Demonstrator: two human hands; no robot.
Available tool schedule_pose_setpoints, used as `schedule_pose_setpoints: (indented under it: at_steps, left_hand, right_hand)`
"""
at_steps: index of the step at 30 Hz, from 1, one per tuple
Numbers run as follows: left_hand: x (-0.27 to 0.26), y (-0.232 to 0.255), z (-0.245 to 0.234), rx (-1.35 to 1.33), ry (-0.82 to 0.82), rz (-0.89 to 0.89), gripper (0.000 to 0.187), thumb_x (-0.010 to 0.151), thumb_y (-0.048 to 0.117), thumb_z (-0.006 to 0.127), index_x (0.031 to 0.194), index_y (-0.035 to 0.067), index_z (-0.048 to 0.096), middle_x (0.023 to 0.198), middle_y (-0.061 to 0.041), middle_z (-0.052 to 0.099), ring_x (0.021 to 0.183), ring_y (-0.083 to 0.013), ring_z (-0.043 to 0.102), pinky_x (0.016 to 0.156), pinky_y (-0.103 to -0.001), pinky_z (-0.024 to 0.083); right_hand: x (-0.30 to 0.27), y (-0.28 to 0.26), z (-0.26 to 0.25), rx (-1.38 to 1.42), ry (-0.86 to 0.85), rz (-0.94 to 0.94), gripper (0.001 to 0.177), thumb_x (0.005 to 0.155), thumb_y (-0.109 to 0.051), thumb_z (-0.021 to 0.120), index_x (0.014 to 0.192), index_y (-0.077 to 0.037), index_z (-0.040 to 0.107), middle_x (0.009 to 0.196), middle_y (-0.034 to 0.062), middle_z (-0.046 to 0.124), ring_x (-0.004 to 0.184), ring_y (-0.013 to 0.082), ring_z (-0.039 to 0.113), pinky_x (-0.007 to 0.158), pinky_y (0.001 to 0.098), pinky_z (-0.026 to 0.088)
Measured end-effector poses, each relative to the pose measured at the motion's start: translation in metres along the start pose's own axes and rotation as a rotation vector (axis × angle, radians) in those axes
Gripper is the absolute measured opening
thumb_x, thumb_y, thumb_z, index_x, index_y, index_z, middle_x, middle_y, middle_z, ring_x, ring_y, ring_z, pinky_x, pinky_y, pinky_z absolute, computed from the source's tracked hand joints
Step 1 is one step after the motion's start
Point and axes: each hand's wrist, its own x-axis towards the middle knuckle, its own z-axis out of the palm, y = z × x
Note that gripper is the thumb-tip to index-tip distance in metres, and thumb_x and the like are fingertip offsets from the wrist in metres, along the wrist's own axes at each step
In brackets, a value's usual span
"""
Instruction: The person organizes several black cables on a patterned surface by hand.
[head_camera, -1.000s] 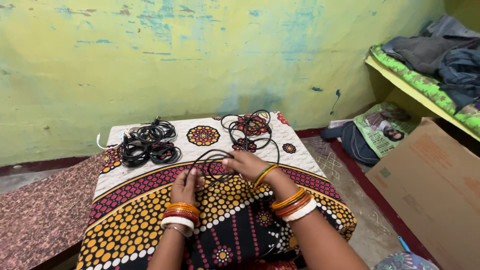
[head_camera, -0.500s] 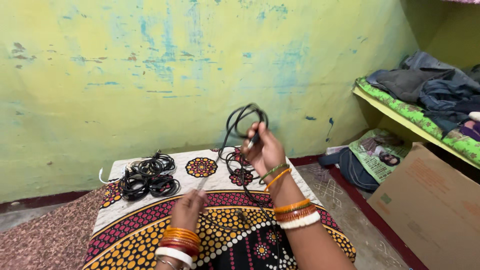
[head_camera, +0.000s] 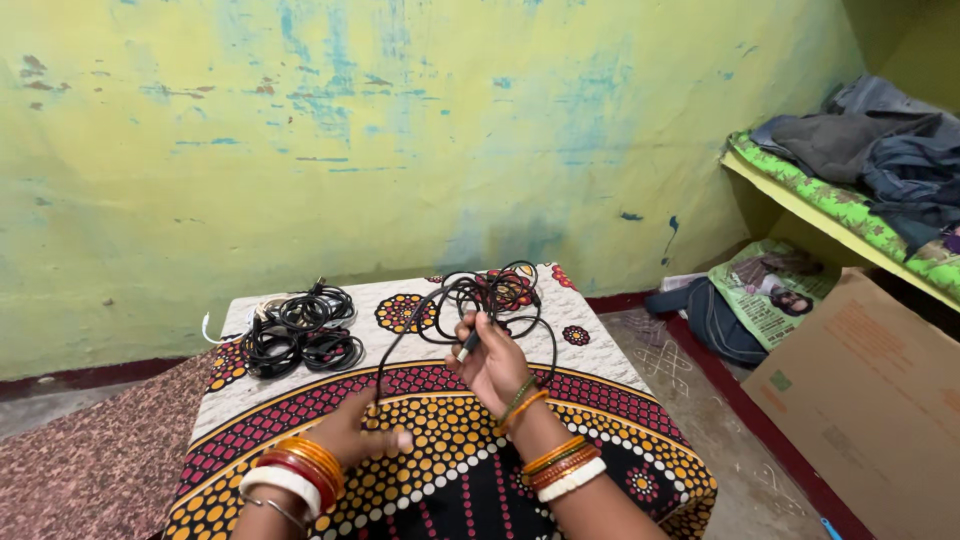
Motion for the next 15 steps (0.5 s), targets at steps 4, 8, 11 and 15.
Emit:
schedule_pose_setpoints:
  at_steps: [4, 8, 11, 15]
  left_hand:
    - [0.034, 0.019, -0.023, -0.571, 0.299, 0.132, 0.088, 0.09, 0.053, 0.061, 0.158, 0.008, 0.027, 0.16, -0.018, 0.036, 0.145, -0.0267, 0.043, 0.116, -0.037, 0.034]
    - [0.063, 0.044, -0.015, -0.631, 0.268, 0.089, 0.078, 0.095, 0.049, 0.06, 0.156, 0.007, 0.036, 0.148, -0.019, 0.054, 0.135, -0.0259, 0.054, 0.112, -0.038, 0.04]
    - [0.079, 0.042, 0.022, -0.814, 0.094, 0.181, 0.059, 0.094, 0.035, 0.067, 0.14, 0.003, 0.051, 0.127, -0.017, 0.067, 0.116, -0.0239, 0.067, 0.101, -0.038, 0.052]
    - [0.088, 0.022, 0.07, -0.965, 0.208, 0.251, 0.032, 0.102, 0.029, 0.061, 0.109, -0.002, 0.066, 0.098, -0.01, 0.076, 0.089, -0.0171, 0.072, 0.083, -0.031, 0.058]
  right_hand:
    - [-0.006, -0.01, -0.009, -0.145, -0.059, 0.098, 0.026, 0.108, -0.035, 0.047, 0.106, -0.011, 0.057, 0.091, -0.0004, 0.058, 0.078, 0.0133, 0.062, 0.079, 0.0365, 0.057]
    - [-0.009, -0.003, -0.024, -0.203, -0.122, 0.14, 0.029, 0.11, -0.035, 0.046, 0.107, -0.01, 0.059, 0.091, -0.0007, 0.059, 0.077, 0.0139, 0.061, 0.079, 0.0359, 0.056]
    - [-0.008, 0.023, -0.036, -0.176, -0.03, 0.149, 0.029, 0.109, -0.035, 0.046, 0.107, -0.01, 0.061, 0.089, -0.0008, 0.061, 0.079, 0.0138, 0.063, 0.079, 0.0368, 0.056]
    - [-0.01, 0.055, -0.055, -0.07, 0.051, 0.154, 0.026, 0.108, -0.033, 0.047, 0.105, -0.011, 0.06, 0.09, -0.0022, 0.062, 0.087, 0.0136, 0.065, 0.082, 0.0389, 0.058]
